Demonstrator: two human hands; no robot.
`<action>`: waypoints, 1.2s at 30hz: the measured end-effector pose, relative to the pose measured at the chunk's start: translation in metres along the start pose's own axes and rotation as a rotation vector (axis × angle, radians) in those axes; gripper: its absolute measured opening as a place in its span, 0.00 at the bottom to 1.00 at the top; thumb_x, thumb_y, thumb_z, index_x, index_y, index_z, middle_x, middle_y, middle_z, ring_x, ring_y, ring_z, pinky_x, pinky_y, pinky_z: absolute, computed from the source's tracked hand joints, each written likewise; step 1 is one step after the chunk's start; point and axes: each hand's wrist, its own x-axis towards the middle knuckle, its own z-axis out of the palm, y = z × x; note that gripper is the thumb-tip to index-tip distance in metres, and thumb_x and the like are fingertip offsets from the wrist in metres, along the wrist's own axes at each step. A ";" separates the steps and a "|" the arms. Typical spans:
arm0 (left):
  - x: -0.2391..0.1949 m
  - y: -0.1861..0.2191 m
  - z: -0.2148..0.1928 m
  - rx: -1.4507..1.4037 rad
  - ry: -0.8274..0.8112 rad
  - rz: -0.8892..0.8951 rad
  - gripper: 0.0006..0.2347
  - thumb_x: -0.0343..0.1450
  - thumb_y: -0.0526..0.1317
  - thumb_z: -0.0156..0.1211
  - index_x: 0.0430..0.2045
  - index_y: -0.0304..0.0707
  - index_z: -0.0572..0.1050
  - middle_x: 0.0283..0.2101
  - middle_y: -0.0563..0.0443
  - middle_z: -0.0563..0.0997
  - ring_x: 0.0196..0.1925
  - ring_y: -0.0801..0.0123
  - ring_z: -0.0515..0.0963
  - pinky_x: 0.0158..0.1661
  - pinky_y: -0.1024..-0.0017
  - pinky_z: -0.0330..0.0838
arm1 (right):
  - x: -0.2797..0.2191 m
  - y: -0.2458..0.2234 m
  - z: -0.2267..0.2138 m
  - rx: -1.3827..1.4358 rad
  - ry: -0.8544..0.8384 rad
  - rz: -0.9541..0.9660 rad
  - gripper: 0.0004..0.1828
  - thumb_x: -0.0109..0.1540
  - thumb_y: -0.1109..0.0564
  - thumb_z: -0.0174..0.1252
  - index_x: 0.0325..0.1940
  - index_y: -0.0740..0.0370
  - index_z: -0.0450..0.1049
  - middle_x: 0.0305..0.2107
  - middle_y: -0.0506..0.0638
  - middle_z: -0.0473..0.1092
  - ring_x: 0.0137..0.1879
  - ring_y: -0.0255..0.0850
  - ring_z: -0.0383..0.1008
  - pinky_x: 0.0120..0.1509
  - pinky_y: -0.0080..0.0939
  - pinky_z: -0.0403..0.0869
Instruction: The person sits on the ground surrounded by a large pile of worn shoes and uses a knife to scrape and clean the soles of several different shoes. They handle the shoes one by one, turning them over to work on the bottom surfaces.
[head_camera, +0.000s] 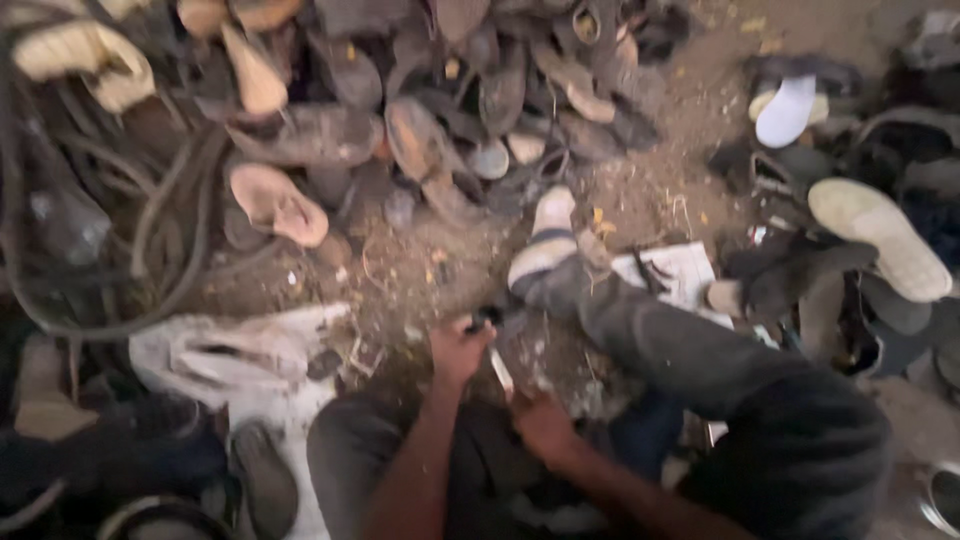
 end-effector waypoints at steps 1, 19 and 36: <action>-0.008 -0.002 0.000 0.040 -0.027 -0.036 0.10 0.63 0.45 0.72 0.23 0.37 0.82 0.24 0.43 0.81 0.26 0.58 0.82 0.30 0.62 0.75 | -0.007 -0.003 0.002 0.046 -0.095 0.066 0.20 0.57 0.58 0.57 0.52 0.67 0.75 0.43 0.65 0.75 0.45 0.62 0.75 0.46 0.59 0.74; -0.026 0.030 -0.025 0.580 -0.404 0.167 0.14 0.63 0.48 0.71 0.32 0.38 0.82 0.48 0.33 0.81 0.46 0.43 0.82 0.46 0.51 0.77 | -0.017 -0.035 0.017 0.122 -0.154 0.172 0.14 0.62 0.59 0.52 0.48 0.69 0.76 0.43 0.65 0.75 0.45 0.62 0.75 0.48 0.66 0.72; -0.081 0.072 0.047 -0.643 0.012 -0.355 0.16 0.66 0.40 0.73 0.15 0.31 0.69 0.21 0.59 0.65 0.26 0.77 0.64 0.27 0.69 0.59 | -0.054 -0.056 -0.121 0.292 -0.425 0.549 0.12 0.68 0.54 0.49 0.53 0.58 0.73 0.43 0.65 0.75 0.50 0.61 0.77 0.54 0.58 0.74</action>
